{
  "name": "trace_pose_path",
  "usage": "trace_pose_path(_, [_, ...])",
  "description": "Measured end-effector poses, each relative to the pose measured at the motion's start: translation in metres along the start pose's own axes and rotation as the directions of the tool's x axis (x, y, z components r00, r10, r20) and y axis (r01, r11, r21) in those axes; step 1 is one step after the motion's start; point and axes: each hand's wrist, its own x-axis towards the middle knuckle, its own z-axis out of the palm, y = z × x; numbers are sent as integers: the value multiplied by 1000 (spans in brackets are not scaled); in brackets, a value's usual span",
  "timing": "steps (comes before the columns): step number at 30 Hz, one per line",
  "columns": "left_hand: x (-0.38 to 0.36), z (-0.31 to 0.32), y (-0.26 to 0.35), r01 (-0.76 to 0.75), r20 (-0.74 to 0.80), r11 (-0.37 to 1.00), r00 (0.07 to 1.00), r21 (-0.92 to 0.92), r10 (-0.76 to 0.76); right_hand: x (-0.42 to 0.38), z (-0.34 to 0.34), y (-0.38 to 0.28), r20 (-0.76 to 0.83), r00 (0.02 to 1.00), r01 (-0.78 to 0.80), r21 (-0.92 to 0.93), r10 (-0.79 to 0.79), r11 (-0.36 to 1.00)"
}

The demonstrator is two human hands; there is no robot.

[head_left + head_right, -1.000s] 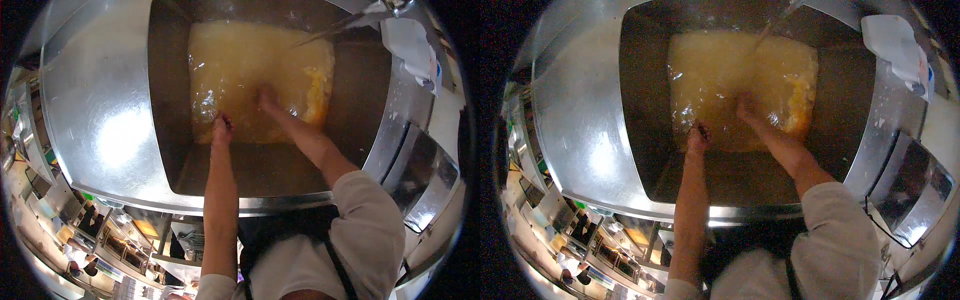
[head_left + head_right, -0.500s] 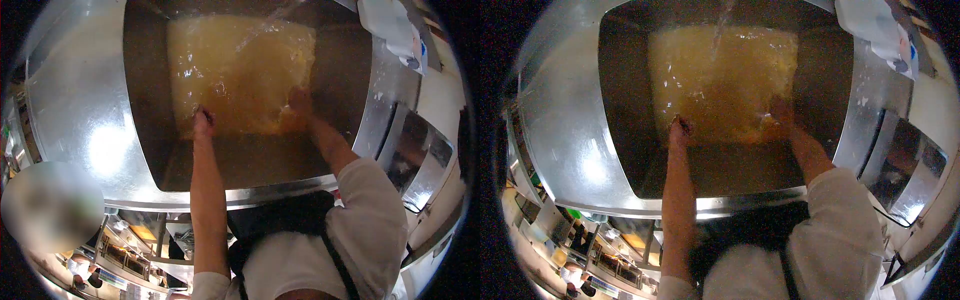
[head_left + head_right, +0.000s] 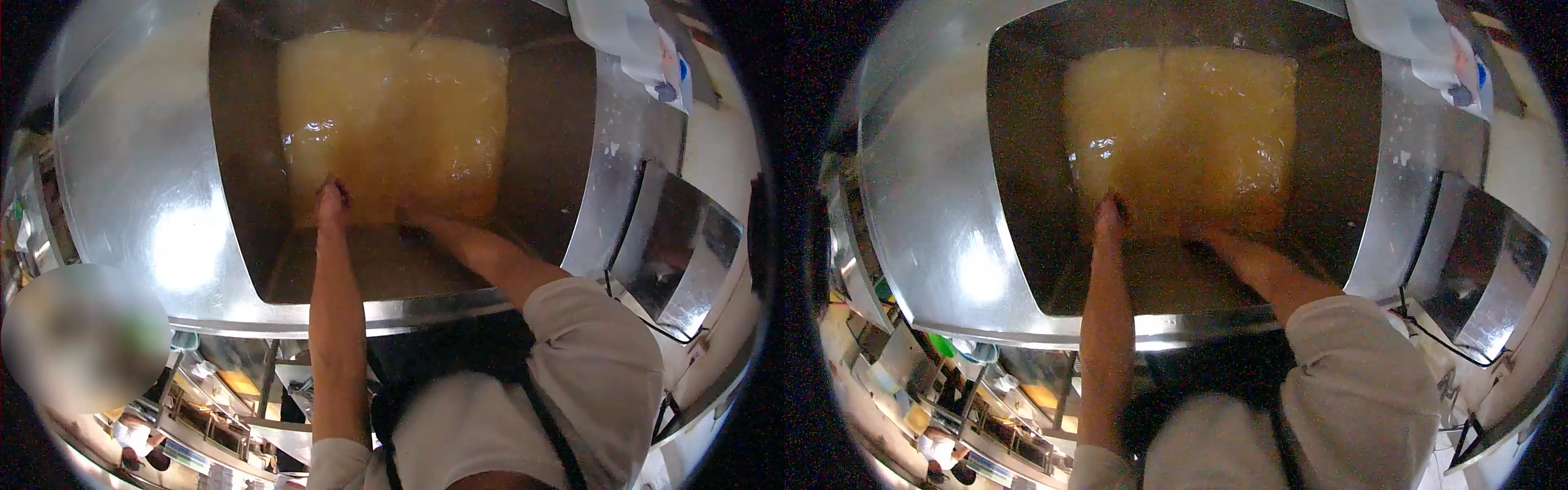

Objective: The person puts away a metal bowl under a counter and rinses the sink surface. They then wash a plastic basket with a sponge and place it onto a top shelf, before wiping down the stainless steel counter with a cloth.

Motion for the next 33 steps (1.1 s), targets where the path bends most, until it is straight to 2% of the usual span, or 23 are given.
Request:
trace_pose_path(2, [-41,32,27,19,-48,996,999,82,-15,13,0,-18,-120,992,66,208,-42,976])
trace_pose_path(3, [-50,41,40,33,-40,996,999,83,-30,16,5,-22,-240,971,144,544,-10,827])
trace_pose_path(4, [-59,43,53,39,-48,996,998,78,-36,19,11,-25,-357,934,283,775,21,565])
trace_pose_path(5, [-71,46,63,19,-23,996,1000,86,-17,25,8,-18,-403,915,341,776,1,530])
trace_pose_path(6, [-82,45,68,-3,-14,996,1000,90,4,24,5,-2,-405,914,326,716,-14,617])
trace_pose_path(7, [-86,47,61,-63,72,986,995,-154,75,25,-1,16,-389,921,271,590,-27,761])
trace_pose_path(8, [-123,49,82,-76,63,984,994,-164,87,28,-9,36,-379,925,213,452,-30,866])
trace_pose_path(12, [-265,36,149,-175,64,880,972,-442,225,34,-30,122,-355,934,15,165,45,986])
trace_pose_path(16, [-371,-52,164,-556,-201,673,822,-487,534,34,-37,197,-272,938,-207,64,216,976])
trace_pose_path(17, [-395,-79,161,-723,-373,543,688,-427,622,35,-36,211,-236,935,-260,54,265,964])
trace_pose_path(19, [-446,-149,178,-863,-621,370,504,-344,600,39,-33,235,-230,930,-273,85,285,958])
trace_pose_path(21, [-462,-247,187,-964,-683,264,206,-21,701,44,-25,242,-402,905,-55,212,139,976])
trace_pose_path(22, [-448,-344,181,-959,-572,283,215,30,791,43,-19,240,-533,846,122,241,26,963])
trace_pose_path(23, [-431,-364,188,-832,-713,450,97,324,694,45,-38,225,-505,863,104,147,-15,984])
trace_pose_path(24, [-432,-377,177,-536,-756,732,240,420,610,42,-53,200,-462,886,75,45,-45,996])
trace_pose_path(26, [-368,-494,168,-379,-593,638,242,671,768,20,-81,144,-406,910,92,-8,-88,996])
trace_pose_path(27, [-341,-542,166,-304,-501,554,239,775,832,38,-79,151,-625,706,102,-374,-332,922])
trace_pose_path(28, [-353,-439,174,-221,-549,557,102,801,830,37,-81,138,-648,703,107,-309,-292,945])
trace_pose_path(29, [-335,-414,163,-228,-404,439,187,869,896,42,-88,115,-665,713,121,-198,-224,973])
trace_pose_path(30, [-332,-338,151,-221,-303,345,202,912,931,46,-89,97,-672,722,132,-96,-162,987])
trace_pose_path(31, [-319,-290,137,-223,-25,53,128,973,991,50,-89,80,-676,728,142,-21,-119,990])
trace_pose_path(32, [-288,-249,125,-251,-57,86,121,964,991,51,-86,63,-675,730,167,29,-104,986])
trace_pose_path(33, [-276,-206,113,-304,61,-6,174,953,983,59,-85,47,-662,746,166,78,-74,983])
